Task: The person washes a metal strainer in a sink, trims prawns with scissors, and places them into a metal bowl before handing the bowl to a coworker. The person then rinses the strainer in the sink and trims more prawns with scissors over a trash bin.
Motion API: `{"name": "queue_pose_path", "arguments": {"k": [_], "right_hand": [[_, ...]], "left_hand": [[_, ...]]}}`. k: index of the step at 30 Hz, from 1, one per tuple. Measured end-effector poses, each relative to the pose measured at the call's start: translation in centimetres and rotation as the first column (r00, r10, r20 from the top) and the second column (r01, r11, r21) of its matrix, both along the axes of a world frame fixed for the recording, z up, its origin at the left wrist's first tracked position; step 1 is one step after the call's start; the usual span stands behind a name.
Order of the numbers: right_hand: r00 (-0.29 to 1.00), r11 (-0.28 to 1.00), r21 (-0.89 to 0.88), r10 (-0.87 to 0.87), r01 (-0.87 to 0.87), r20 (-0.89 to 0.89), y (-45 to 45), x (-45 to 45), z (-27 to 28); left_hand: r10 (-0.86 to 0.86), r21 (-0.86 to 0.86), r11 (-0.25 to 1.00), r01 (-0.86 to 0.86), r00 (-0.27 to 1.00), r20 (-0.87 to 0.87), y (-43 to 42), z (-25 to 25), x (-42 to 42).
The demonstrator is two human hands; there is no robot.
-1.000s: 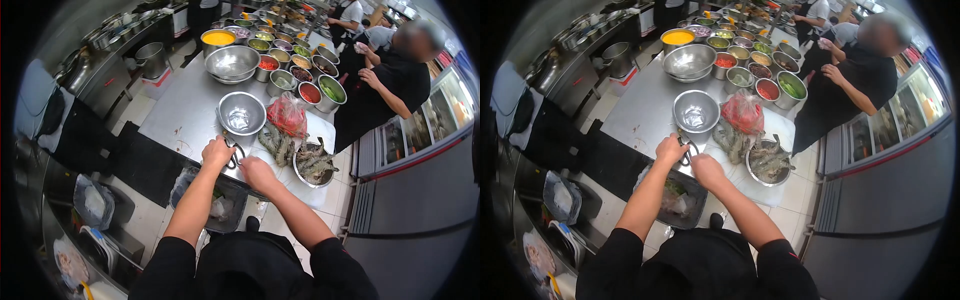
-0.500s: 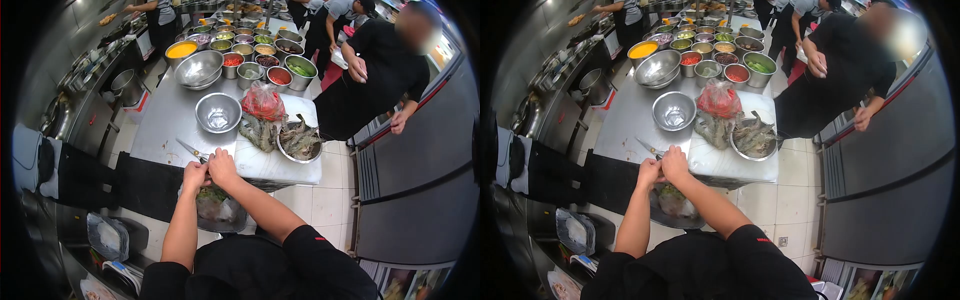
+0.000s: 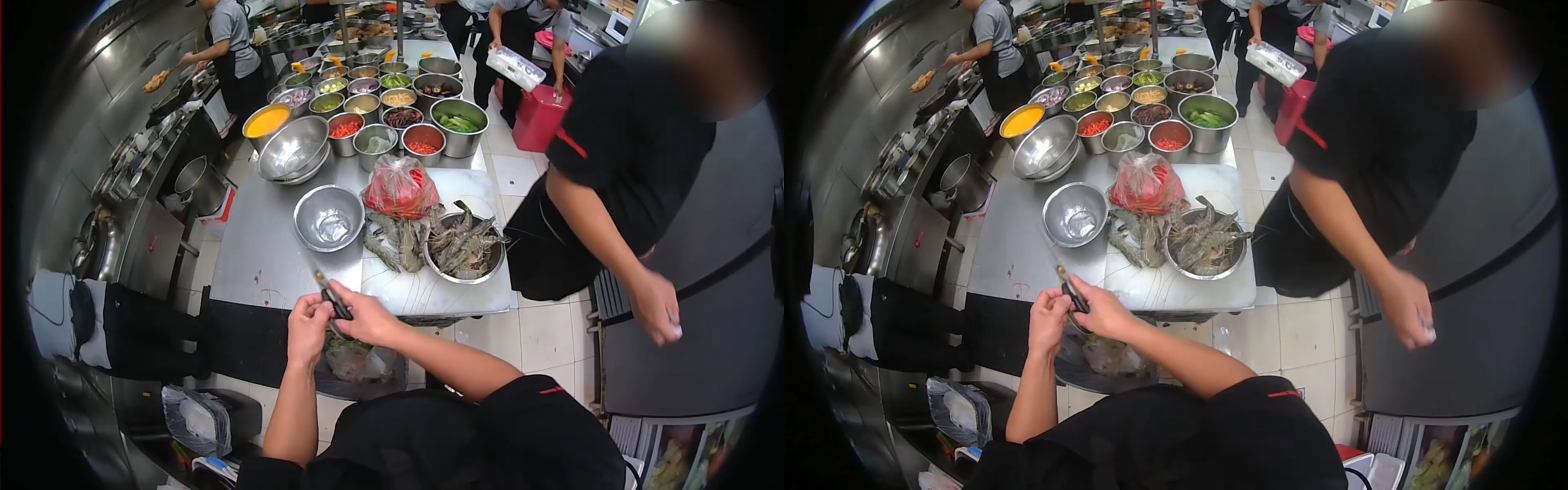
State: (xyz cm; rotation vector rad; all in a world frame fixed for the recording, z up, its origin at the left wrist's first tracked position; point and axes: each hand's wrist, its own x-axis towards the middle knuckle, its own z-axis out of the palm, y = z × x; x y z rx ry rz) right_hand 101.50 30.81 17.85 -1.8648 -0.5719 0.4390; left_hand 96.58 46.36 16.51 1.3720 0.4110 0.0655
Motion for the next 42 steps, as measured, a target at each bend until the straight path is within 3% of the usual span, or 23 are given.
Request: {"name": "queue_pose_path", "arguments": {"k": [2, 3, 4, 5, 6, 7, 8, 10, 12, 15, 18, 19, 20, 21, 24, 26, 30, 34, 37, 42], "right_hand": [[0.985, 0.979, 0.198, -0.018, 0.052, -0.171, -2.8, 0.5, 3.8], [0.984, 0.957, 0.278, -0.031, 0.081, -0.178, -4.4, 0.8, 4.6], [0.982, 0.929, 0.354, -0.041, 0.106, -0.185, -6.0, 1.1, 5.4], [0.983, 0.933, 0.327, -0.106, 0.15, -0.147, -7.7, 0.9, 7.6], [0.98, 0.933, 0.304, -0.169, 0.193, -0.102, -9.3, 0.8, 9.4], [0.968, 0.917, 0.311, -0.234, 0.249, -0.086, -10.6, 1.0, 9.6], [0.952, 0.896, 0.322, -0.3, 0.305, -0.067, -11.7, 0.9, 9.7], [0.91, 0.851, 0.325, -0.401, 0.413, -0.106, -13.8, 0.4, 10.1], [0.856, 0.784, 0.349, -0.496, 0.513, -0.146, -15.1, -0.4, 9.5], [0.818, 0.768, 0.295, -0.565, 0.568, -0.103, -16.0, -1.9, 8.7], [0.845, 0.795, 0.302, -0.529, 0.526, -0.079, -15.9, -3.7, 6.8], [0.862, 0.806, 0.311, -0.491, 0.503, -0.122, -15.3, -4.4, 6.6], [0.892, 0.833, 0.319, -0.427, 0.451, -0.147, -14.8, -5.1, 5.7], [0.92, 0.87, 0.305, -0.341, 0.387, -0.193, -13.9, -5.7, 5.0], [0.93, 0.971, 0.215, -0.016, 0.102, -0.367, -10.5, -7.1, 2.2], [0.858, 0.988, 0.129, 0.139, -0.086, -0.495, -7.3, -7.9, 0.2], [0.756, 0.915, 0.023, 0.347, -0.404, -0.555, -1.0, -9.7, -5.4], [0.601, 0.862, 0.234, 0.486, -0.45, -0.635, 2.8, -12.0, -11.4], [0.529, 0.839, 0.302, 0.525, -0.452, -0.667, 4.5, -12.8, -11.7], [0.619, 0.884, 0.303, 0.467, -0.357, -0.632, 5.6, -13.6, -11.4]], "left_hand": [[-0.074, -0.05, 0.995, 0.084, 0.982, 0.173, -1.4, 2.8, 1.0], [-0.113, -0.084, 0.988, 0.128, 0.98, 0.161, -1.9, 4.5, 1.9], [-0.211, 0.18, 0.966, 0.186, 0.968, 0.135, -2.5, 4.5, 3.8], [-0.295, 0.429, 0.873, 0.233, 0.952, 0.082, -3.4, 4.0, 5.9], [-0.343, 0.667, 0.724, 0.175, 0.93, 0.128, -5.0, 3.0, 7.9], [-0.368, 0.761, 0.619, 0.195, 0.928, 0.062, -6.9, 1.1, 10.0], [-0.369, 0.866, 0.409, 0.289, 0.92, -0.133, -8.9, 1.3, 11.8], [-0.33, 0.913, 0.26, 0.314, 0.918, -0.221, -11.6, 1.1, 14.1], [-0.349, 0.89, 0.227, 0.396, 0.886, -0.306, -12.7, -0.2, 15.8], [-0.312, 0.864, 0.288, 0.412, 0.894, -0.322, -12.9, -0.6, 16.8], [-0.341, 0.869, 0.404, 0.284, 0.929, -0.145, -9.1, 0.6, 14.5], [-0.392, 0.81, 0.506, 0.296, 0.916, -0.09, -6.3, 1.3, 12.9], [-0.427, 0.585, 0.69, 0.427, 0.892, -0.148, -3.1, 2.6, 10.9], [-0.392, 0.287, 0.885, 0.366, 0.919, 0.036, -0.6, 2.6, 7.9], [-0.127, -0.202, 0.97, 0.132, 0.991, 0.039, 7.5, 1.3, -1.1], [0.077, -0.217, 0.973, -0.078, 0.997, -0.017, 11.9, -0.2, -6.6], [0.129, -0.176, 0.965, -0.194, 0.937, -0.325, 17.3, -3.5, -13.4], [0.104, -0.248, 0.939, -0.237, 0.885, -0.453, 15.9, -5.4, -13.7], [0.071, -0.218, 0.955, -0.199, 0.872, -0.485, 14.1, -6.2, -12.9], [-0.042, -0.158, 0.986, -0.047, 0.855, -0.517, 12.9, -8.0, -12.8]]}}
